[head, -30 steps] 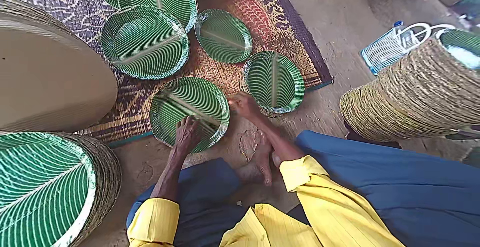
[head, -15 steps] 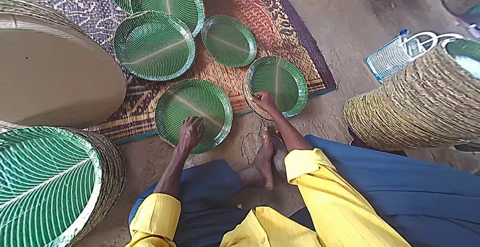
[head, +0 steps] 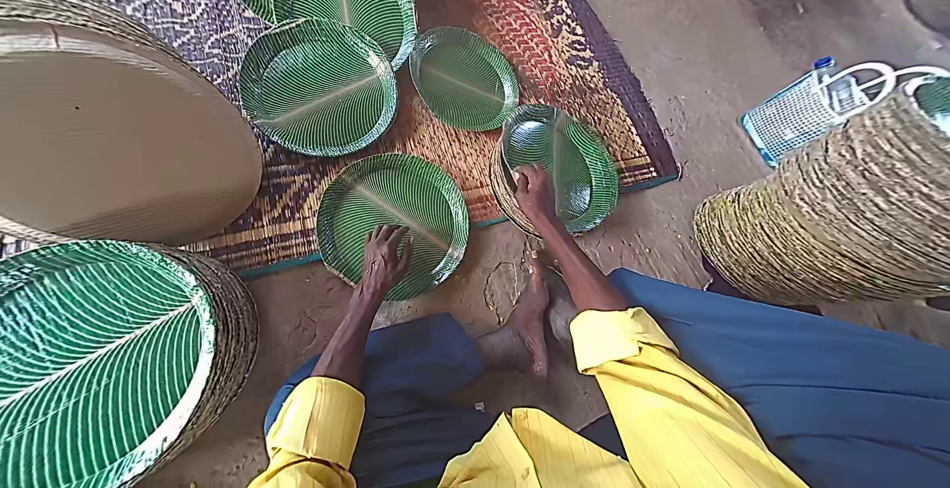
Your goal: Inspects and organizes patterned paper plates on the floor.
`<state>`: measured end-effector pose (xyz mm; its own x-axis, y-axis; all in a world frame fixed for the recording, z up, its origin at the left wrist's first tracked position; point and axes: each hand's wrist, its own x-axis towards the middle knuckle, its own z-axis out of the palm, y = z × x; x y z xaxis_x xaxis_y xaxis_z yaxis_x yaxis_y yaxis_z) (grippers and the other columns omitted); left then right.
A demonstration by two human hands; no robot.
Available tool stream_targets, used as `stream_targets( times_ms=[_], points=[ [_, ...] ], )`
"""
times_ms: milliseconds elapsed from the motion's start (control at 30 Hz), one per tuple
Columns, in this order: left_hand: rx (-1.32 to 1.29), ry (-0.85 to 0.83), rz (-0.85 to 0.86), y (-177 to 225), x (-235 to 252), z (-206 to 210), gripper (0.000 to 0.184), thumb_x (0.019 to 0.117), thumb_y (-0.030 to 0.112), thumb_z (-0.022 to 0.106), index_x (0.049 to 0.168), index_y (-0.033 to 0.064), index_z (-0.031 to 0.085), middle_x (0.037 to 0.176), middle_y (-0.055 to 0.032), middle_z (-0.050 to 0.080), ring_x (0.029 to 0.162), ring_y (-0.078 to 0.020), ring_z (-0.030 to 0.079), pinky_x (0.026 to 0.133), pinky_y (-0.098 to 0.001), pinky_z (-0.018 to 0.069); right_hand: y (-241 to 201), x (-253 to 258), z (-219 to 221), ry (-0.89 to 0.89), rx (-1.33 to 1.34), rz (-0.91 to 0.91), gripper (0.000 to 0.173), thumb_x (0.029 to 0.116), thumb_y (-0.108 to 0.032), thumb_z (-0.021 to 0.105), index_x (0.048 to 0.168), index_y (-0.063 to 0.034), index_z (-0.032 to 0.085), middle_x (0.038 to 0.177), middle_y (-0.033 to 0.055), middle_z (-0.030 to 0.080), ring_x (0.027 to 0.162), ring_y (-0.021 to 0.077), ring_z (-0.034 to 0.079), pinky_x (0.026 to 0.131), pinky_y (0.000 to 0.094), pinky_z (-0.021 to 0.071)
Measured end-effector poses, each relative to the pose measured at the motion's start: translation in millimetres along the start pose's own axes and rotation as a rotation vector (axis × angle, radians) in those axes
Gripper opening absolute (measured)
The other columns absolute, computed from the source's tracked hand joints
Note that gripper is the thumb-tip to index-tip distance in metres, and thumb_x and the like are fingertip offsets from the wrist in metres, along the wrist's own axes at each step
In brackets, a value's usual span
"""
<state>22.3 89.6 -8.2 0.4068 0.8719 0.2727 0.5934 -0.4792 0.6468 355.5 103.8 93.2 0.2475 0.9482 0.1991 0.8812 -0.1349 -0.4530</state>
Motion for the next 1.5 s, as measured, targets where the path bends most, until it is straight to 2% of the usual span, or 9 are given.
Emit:
stream_targets(
  times_ms=[167,233,333,433,533,700,833,1000,1500],
  points=[
    [-0.001,0.454,0.215,0.4,-2.8,-6.7,0.033,0.1017,0.019,0.049,0.106,0.0005,0.075,0.111,-0.0199,0.072,0.110,-0.0352,0.065,0.099,-0.0487,0.0479,-82.5,-54.5,28.5,-0.013,0.092,-0.453,0.018,0.0937,0.003,0.059,0.104,0.0009,0.074,0.104,0.0200,0.071,0.096,0.0356,0.071,0.084,0.0515,0.0574],
    [0.038,0.524,0.261,0.3,-2.8,-11.8,0.033,0.1031,0.022,0.046,0.108,0.0026,0.073,0.112,-0.0188,0.071,0.116,-0.0343,0.063,0.104,-0.0474,0.0433,-102.0,-83.4,62.0,-0.267,0.099,-0.579,0.018,0.0923,0.004,0.061,0.102,0.0004,0.075,0.103,0.0191,0.072,0.099,0.0356,0.071,0.089,0.0534,0.0557],
    [0.072,0.400,0.213,-0.4,-6.1,-10.1,0.035,0.1004,0.021,0.049,0.113,0.0002,0.074,0.113,-0.0213,0.071,0.111,-0.0384,0.065,0.099,-0.0521,0.0467,-105.6,-119.2,102.4,-0.759,0.102,-0.719,0.018,0.0971,-0.002,0.058,0.105,0.0053,0.072,0.112,0.0261,0.069,0.110,0.0446,0.066,0.094,0.0615,0.0490],
    [0.075,0.146,0.113,-3.0,-7.2,-5.4,0.038,0.0994,0.025,0.051,0.115,-0.0012,0.073,0.115,-0.0228,0.071,0.109,-0.0419,0.067,0.093,-0.0579,0.0505,-89.3,-129.9,117.3,-0.782,0.206,-0.899,0.018,0.0969,-0.011,0.062,0.093,0.0025,0.073,0.099,0.0229,0.071,0.102,0.0426,0.068,0.087,0.0587,0.0522],
    [0.105,-0.093,-0.029,0.3,-3.4,-4.1,0.038,0.1008,0.025,0.054,0.119,-0.0025,0.071,0.112,-0.0260,0.070,0.107,-0.0457,0.067,0.090,-0.0625,0.0511,-79.2,-92.7,76.2,-0.704,0.167,-0.664,0.026,0.1023,-0.020,0.062,0.106,0.0013,0.076,0.108,0.0199,0.073,0.108,0.0354,0.069,0.098,0.0532,0.0514],
    [0.139,-0.283,-0.201,4.9,2.1,-10.4,0.039,0.1028,0.027,0.056,0.126,-0.0023,0.068,0.115,-0.0276,0.068,0.110,-0.0469,0.066,0.092,-0.0643,0.0504,-4.6,-14.4,27.4,-0.131,0.027,-0.064,0.036,0.0986,-0.025,0.067,0.125,-0.0005,0.070,0.122,0.0238,0.066,0.109,0.0388,0.067,0.093,0.0564,0.0546],
    [0.136,-0.275,-0.214,6.0,2.9,-10.7,0.039,0.1032,0.027,0.055,0.127,-0.0010,0.068,0.117,-0.0273,0.069,0.111,-0.0470,0.066,0.093,-0.0641,0.0504,40.3,-3.9,12.5,-0.199,-0.050,0.203,0.055,0.0954,-0.035,0.073,0.136,0.0003,0.062,0.129,0.0269,0.062,0.115,0.0421,0.064,0.097,0.0590,0.0516],
    [0.106,-0.248,-0.191,6.0,2.1,-10.4,0.038,0.1033,0.025,0.055,0.127,-0.0020,0.068,0.117,-0.0274,0.069,0.110,-0.0469,0.067,0.091,-0.0638,0.0512,44.3,-7.0,13.9,-0.252,-0.045,0.184,0.041,0.0971,-0.030,0.072,0.122,0.0022,0.071,0.116,0.0255,0.069,0.110,0.0413,0.066,0.098,0.0587,0.0498],
    [0.122,-0.317,-0.191,6.9,3.9,-8.9,0.037,0.1042,0.025,0.054,0.127,-0.0001,0.068,0.120,-0.0246,0.069,0.115,-0.0440,0.065,0.097,-0.0603,0.0503,44.6,-4.4,9.7,-0.296,-0.037,0.183,0.030,0.1049,-0.015,0.052,0.117,0.0045,0.072,0.120,0.0269,0.068,0.115,0.0419,0.065,0.100,0.0592,0.0487]
  ],
)
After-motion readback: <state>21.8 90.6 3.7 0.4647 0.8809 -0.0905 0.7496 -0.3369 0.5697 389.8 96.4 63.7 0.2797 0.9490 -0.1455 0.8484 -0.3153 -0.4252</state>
